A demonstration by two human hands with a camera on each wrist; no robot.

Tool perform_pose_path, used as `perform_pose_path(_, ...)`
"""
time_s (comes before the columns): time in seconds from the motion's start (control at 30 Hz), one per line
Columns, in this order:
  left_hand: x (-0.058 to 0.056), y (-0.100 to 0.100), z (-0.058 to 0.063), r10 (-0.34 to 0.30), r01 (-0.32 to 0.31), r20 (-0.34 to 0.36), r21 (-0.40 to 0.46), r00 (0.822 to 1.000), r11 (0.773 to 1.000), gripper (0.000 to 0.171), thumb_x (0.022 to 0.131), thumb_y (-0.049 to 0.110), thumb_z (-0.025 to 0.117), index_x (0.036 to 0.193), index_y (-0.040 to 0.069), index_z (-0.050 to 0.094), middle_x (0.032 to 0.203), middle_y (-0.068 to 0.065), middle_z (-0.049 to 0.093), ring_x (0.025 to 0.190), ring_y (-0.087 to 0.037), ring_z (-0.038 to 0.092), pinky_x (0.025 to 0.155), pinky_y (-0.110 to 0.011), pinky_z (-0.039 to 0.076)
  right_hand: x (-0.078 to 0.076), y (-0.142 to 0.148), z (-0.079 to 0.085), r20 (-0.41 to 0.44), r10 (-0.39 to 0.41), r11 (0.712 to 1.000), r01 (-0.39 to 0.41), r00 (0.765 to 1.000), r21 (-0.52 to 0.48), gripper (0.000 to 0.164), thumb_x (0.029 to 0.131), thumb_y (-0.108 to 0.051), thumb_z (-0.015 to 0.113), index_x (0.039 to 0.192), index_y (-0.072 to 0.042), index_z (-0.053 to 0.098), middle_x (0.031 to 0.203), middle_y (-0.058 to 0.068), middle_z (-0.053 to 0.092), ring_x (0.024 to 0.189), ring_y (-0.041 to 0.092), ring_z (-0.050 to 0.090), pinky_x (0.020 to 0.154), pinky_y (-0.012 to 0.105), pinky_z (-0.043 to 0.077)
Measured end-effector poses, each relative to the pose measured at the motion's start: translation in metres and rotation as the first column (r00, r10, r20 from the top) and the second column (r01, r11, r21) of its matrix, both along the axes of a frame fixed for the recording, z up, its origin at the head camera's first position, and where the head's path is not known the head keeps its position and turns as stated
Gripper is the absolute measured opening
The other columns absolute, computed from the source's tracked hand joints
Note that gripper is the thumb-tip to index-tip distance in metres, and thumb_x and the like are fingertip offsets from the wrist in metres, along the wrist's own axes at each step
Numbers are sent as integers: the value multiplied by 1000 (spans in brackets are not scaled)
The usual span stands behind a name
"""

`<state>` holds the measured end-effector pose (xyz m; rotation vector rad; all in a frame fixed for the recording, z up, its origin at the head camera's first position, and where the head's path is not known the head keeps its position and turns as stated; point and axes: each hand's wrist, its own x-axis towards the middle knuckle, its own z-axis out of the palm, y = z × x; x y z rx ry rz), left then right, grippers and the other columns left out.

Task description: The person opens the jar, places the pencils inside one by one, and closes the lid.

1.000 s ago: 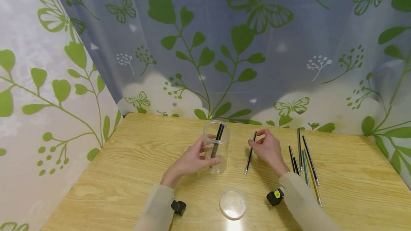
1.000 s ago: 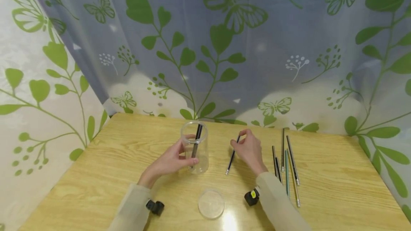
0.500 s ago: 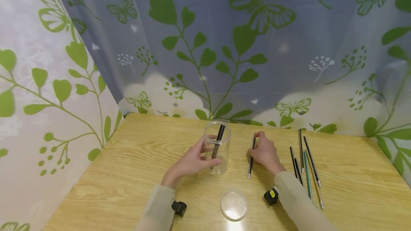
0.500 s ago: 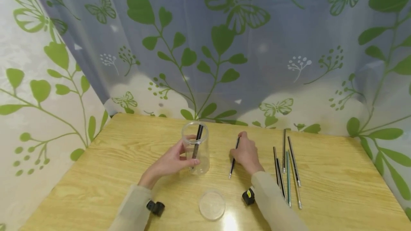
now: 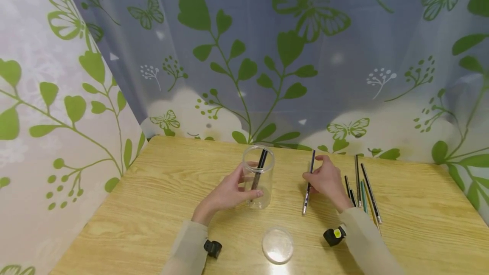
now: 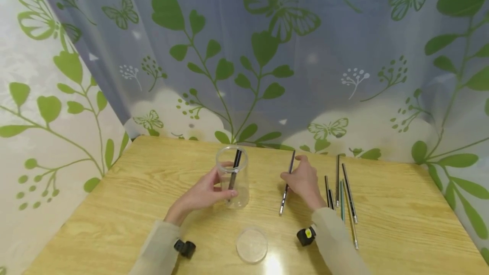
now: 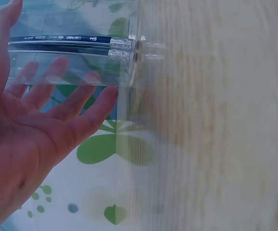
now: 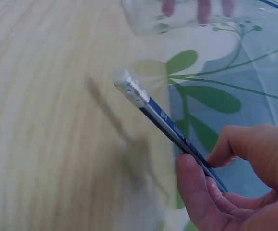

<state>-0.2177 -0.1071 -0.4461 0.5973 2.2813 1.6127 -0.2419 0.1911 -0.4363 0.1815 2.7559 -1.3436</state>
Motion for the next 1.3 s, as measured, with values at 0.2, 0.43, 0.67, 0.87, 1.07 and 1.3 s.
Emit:
perform_pose_path(0.2,0,0,0,-7,7,-4,0,1000,1000,71,92,29,80,150,38,39,163,4,38,146,-35,45,115,-53,46,10,7,22,-45,-37,992,32,998,-118,75,92,-12,65,156,-4,28,97,12,59,65,26,70,63,40,65)
perform_pose_path(0.43,1,-1,0,-5,5,-3,2,1000,1000,71,92,30,79,150,38,39,163,5,38,146,-36,45,116,-52,46,17,8,45,-138,-82,979,54,987,-197,79,91,-11,66,159,-9,26,105,12,57,64,20,70,61,34,65)
perform_pose_path(0.67,0,-1,-1,-7,7,-4,-1,1000,1000,71,92,31,79,150,38,39,163,4,38,146,-35,45,115,-51,47,21,2,63,-256,-126,963,56,958,-263,77,89,-8,65,157,-12,29,100,10,58,66,15,71,60,34,65)
perform_pose_path(0.87,-1,-1,-2,-6,6,-12,-5,1000,1000,71,92,31,79,150,39,39,162,5,38,146,-36,45,115,-51,48,25,-4,78,-308,-145,940,33,940,-340,78,87,-2,64,156,-15,28,96,6,56,65,12,69,61,35,65)
perform_pose_path(1.07,-1,0,-3,-4,4,-18,-6,1000,1000,71,92,31,79,149,38,39,162,5,38,145,-37,46,114,-51,48,28,-9,91,-344,-152,924,10,926,-383,79,86,0,62,155,-18,29,94,2,56,65,11,68,63,34,65)
perform_pose_path(1.3,0,0,-2,-3,3,-19,-5,1000,1000,71,92,32,79,150,38,39,162,5,38,145,-36,46,114,-50,48,31,-17,105,-380,-186,896,-3,906,-445,77,86,1,61,154,-21,31,92,-2,58,66,12,68,63,33,65)
